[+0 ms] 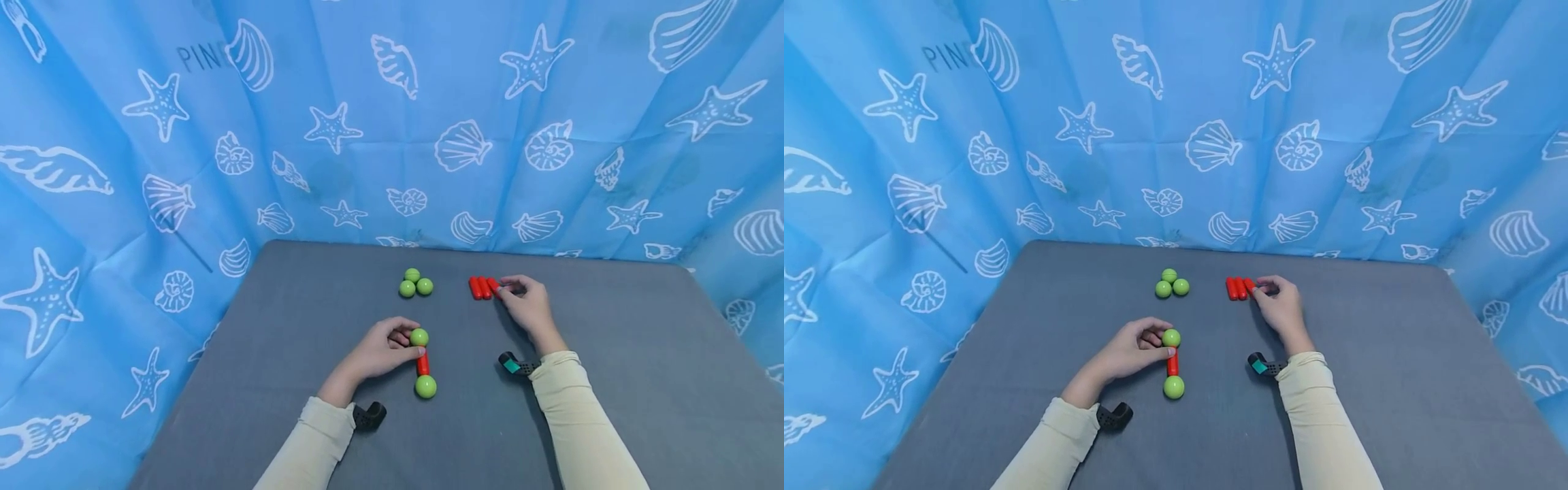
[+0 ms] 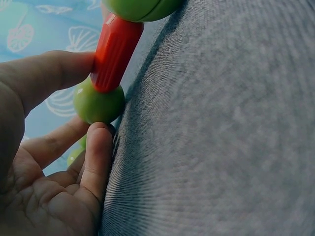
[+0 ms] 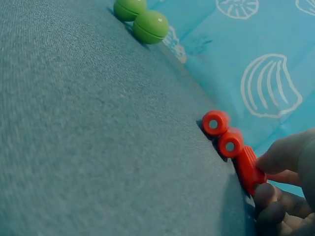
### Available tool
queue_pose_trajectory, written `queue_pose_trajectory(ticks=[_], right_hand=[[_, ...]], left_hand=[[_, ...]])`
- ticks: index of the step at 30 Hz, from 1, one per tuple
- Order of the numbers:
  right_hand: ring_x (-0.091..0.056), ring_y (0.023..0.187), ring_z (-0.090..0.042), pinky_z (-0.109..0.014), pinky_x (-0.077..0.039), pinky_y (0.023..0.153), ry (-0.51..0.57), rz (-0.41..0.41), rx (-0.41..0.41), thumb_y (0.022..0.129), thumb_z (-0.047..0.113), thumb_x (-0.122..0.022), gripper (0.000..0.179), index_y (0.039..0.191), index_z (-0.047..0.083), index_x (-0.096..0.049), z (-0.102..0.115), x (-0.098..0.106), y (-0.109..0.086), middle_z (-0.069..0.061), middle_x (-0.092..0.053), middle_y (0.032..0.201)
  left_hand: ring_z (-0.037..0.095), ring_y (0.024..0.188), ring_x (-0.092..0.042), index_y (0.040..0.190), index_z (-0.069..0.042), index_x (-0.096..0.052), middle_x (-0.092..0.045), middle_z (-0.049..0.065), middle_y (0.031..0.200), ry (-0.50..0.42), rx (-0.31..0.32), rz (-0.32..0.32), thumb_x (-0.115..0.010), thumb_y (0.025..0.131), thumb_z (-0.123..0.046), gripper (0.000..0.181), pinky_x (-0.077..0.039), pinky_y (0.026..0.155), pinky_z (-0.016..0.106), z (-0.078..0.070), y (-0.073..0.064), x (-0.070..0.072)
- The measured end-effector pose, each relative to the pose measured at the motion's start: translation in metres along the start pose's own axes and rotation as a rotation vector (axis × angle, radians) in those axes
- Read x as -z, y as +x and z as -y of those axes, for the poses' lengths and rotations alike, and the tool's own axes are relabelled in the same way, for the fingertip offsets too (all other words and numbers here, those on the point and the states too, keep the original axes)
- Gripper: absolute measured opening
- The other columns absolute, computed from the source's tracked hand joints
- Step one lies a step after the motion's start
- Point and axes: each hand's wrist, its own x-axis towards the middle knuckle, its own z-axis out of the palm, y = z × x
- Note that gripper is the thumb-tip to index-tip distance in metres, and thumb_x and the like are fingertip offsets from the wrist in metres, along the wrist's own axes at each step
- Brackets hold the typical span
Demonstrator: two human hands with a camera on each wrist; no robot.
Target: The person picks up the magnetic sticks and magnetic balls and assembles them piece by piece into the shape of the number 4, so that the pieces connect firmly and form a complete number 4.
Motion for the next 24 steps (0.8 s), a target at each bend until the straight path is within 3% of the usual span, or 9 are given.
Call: queue_pose_trajectory(ticks=[3, 10, 15, 19, 24], right_hand=[[-0.062, 0.086, -0.021, -0.017, -0.049, 0.069, -0.014, -0.011, -0.012, 0.103, 0.017, -0.065, 0.032, 0.129, -0.001, -0.071, -0.0002, 0.0008, -0.0008, -0.021, -0.070, 0.112], [-0.061, 0.077, -0.012, -0.017, -0.050, 0.064, -0.030, -0.015, 0.014, 0.097, 0.018, -0.076, 0.036, 0.126, -0.003, -0.072, 0.0001, 0.0016, -0.0007, -0.020, -0.070, 0.109], [-0.062, 0.082, -0.019, -0.018, -0.049, 0.067, -0.079, -0.018, 0.034, 0.098, 0.018, -0.075, 0.035, 0.126, -0.004, -0.073, -0.0005, 0.0019, -0.0007, -0.022, -0.071, 0.111], [-0.062, 0.090, -0.026, -0.020, -0.048, 0.071, -0.085, -0.010, 0.004, 0.100, 0.019, -0.072, 0.035, 0.127, -0.003, -0.074, 0.0004, 0.0031, -0.0026, -0.022, -0.071, 0.116], [-0.059, 0.093, -0.019, -0.018, -0.050, 0.070, 0.015, 0.009, -0.075, 0.103, 0.022, -0.068, 0.036, 0.130, -0.001, -0.072, 0.0021, 0.0062, -0.0055, -0.020, -0.068, 0.122]], left_hand=[[0.016, 0.100, -0.060, 0.135, -0.013, -0.069, -0.066, 0.007, 0.119, 0.000, -0.001, -0.003, -0.080, 0.097, -0.026, 0.042, -0.054, 0.089, 0.028, 0.0017, -0.0002, 0.0001], [0.014, 0.100, -0.060, 0.136, -0.013, -0.068, -0.066, 0.006, 0.118, -0.001, 0.001, 0.003, -0.080, 0.097, -0.026, 0.043, -0.054, 0.088, 0.025, 0.0019, 0.0013, 0.0001], [0.015, 0.100, -0.060, 0.136, -0.012, -0.068, -0.066, 0.007, 0.118, -0.007, -0.008, 0.004, -0.080, 0.097, -0.024, 0.042, -0.054, 0.088, 0.026, -0.0016, 0.0009, 0.0010], [0.016, 0.100, -0.060, 0.136, -0.012, -0.068, -0.066, 0.007, 0.118, -0.004, 0.001, 0.003, -0.080, 0.097, -0.025, 0.043, -0.054, 0.089, 0.026, -0.0025, -0.0003, 0.0010], [0.016, 0.100, -0.060, 0.136, -0.013, -0.068, -0.066, 0.007, 0.118, -0.005, 0.003, 0.004, -0.080, 0.097, -0.025, 0.042, -0.054, 0.089, 0.027, -0.0002, 0.0005, 0.0005]])
